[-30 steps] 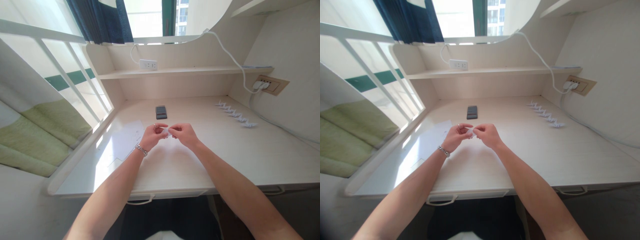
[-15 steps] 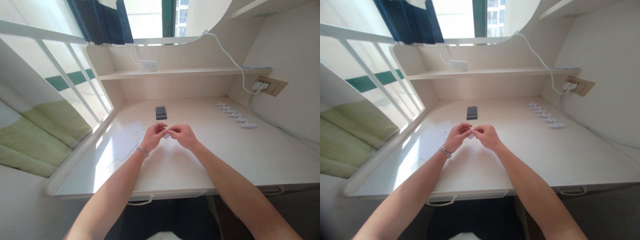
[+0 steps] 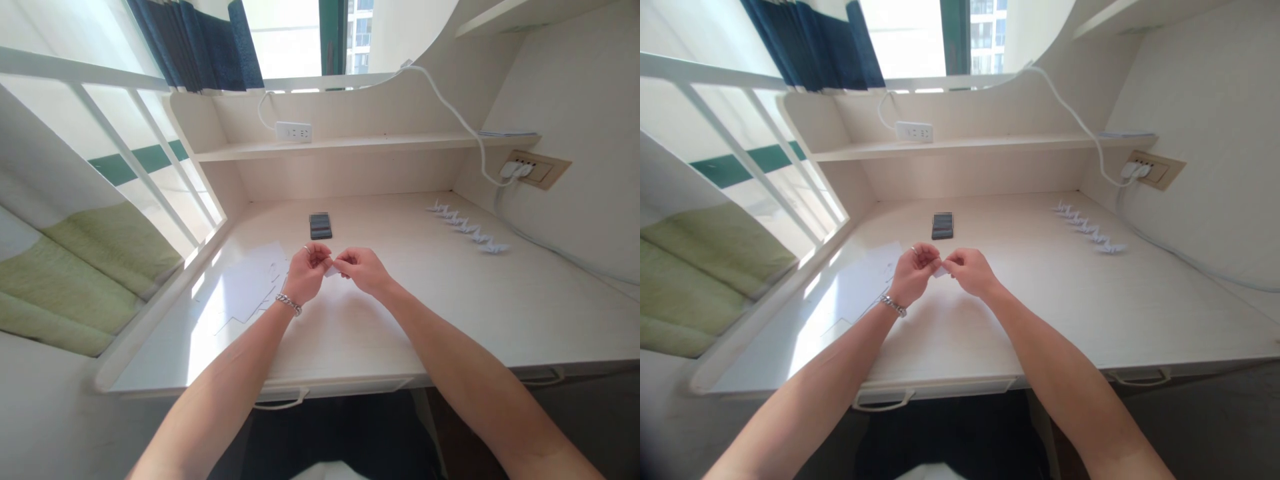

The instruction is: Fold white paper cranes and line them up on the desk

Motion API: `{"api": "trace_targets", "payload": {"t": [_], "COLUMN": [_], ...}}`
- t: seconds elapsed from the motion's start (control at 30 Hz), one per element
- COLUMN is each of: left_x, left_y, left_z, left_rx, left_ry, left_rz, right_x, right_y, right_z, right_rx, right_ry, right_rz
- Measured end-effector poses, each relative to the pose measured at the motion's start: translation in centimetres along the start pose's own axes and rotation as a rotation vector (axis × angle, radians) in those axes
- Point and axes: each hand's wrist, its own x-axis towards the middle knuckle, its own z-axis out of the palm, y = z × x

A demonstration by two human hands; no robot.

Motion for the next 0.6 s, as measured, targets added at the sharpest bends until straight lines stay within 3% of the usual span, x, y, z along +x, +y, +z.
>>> {"api": "trace_targets", "payload": {"t": [0.1,0.2,0.37,0.6], "left_x": [0.1,0.1,0.0,0.2], "left_y": [0.0,-0.1,-0.1,0.5], "left_z": [-0.3,-0.5,-0.7,-1.0], "left_rx": [0.011,0.015,0.113,0.190], "left_ry": [0.030,0.036,-0.069,0.031], "left_rz": [-0.001,-0.001,-0.115,-0.164], "right_x": [0.0,0.1,0.0,0.3], "right_y": [0.0,0.2,0.3,-0.2], "right_z": [-0.1,-0.2,-0.3,-1.5], "right_rx": [0.063,-0.013,-0.050,0.271], "right_ry": [-0.065,-0.022,0.007,-0.011], "right_rz": [0.052,0.020,-0.047,0.120]}}
